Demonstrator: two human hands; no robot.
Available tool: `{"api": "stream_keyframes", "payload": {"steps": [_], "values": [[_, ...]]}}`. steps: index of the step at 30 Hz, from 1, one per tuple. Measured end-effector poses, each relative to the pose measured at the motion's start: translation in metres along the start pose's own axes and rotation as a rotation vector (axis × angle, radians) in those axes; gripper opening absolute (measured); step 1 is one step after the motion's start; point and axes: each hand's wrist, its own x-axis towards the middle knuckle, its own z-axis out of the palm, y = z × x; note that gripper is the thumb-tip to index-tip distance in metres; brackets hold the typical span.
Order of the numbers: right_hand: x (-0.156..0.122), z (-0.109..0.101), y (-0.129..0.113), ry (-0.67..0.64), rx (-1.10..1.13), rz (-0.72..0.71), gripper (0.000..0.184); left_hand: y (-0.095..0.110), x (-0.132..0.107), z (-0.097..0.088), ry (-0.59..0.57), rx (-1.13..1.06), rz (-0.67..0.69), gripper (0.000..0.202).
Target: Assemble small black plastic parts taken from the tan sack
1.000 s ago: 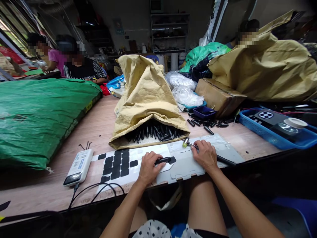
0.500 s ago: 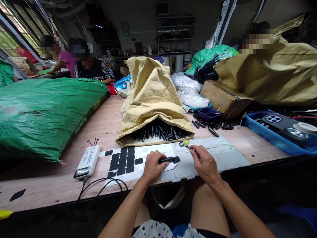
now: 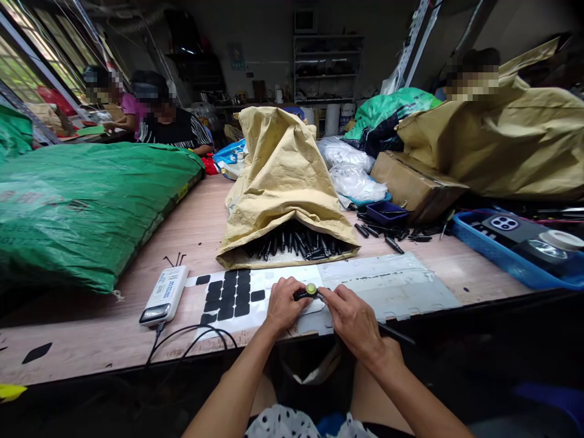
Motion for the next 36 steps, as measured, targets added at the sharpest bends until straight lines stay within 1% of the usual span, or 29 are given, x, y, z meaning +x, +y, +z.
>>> {"api": "stream_keyframes", "payload": {"steps": [5,10,11,13,15,17,19,22,24,26,30,36], "values": [[-0.001,-0.006,0.008,0.091,0.035,0.091,0.035,0.002,0.000,-0.001,-0.008,-0.004,0.014,0.010],[-0.009,-0.004,0.013,0.015,0.042,0.062,0.035,0.004,-0.001,-0.002,-0.006,0.011,0.008,0.010],[-0.009,-0.004,0.014,0.021,0.047,0.078,0.034,0.004,-0.001,-0.003,-0.007,0.012,0.011,0.011],[-0.006,-0.007,0.021,0.075,0.057,0.131,0.033,0.004,-0.001,-0.004,-0.012,0.007,0.016,0.011],[0.000,-0.010,0.034,0.135,0.046,0.179,0.032,0.005,-0.001,-0.005,-0.013,-0.008,0.011,0.013],[0.005,-0.013,0.051,0.157,0.009,0.204,0.029,0.005,-0.002,-0.005,-0.009,-0.022,0.000,0.014],[0.009,-0.013,0.071,0.139,-0.058,0.216,0.026,0.004,-0.002,-0.005,-0.008,-0.031,-0.003,0.015],[0.010,-0.006,0.099,0.092,-0.170,0.234,0.023,0.003,-0.001,-0.005,-0.013,-0.036,0.009,0.016],[0.008,0.000,0.114,0.076,-0.213,0.248,0.022,0.003,-0.001,-0.004,-0.014,-0.034,0.015,0.017],[0.005,0.006,0.124,0.075,-0.236,0.259,0.022,0.003,-0.001,-0.004,-0.015,-0.028,0.017,0.017],[0.000,0.014,0.131,0.095,-0.261,0.277,0.022,0.004,-0.002,-0.005,-0.021,-0.011,0.020,0.016],[-0.002,0.016,0.130,0.105,-0.255,0.282,0.023,0.007,-0.003,-0.006,-0.023,0.022,0.019,0.015]]}}
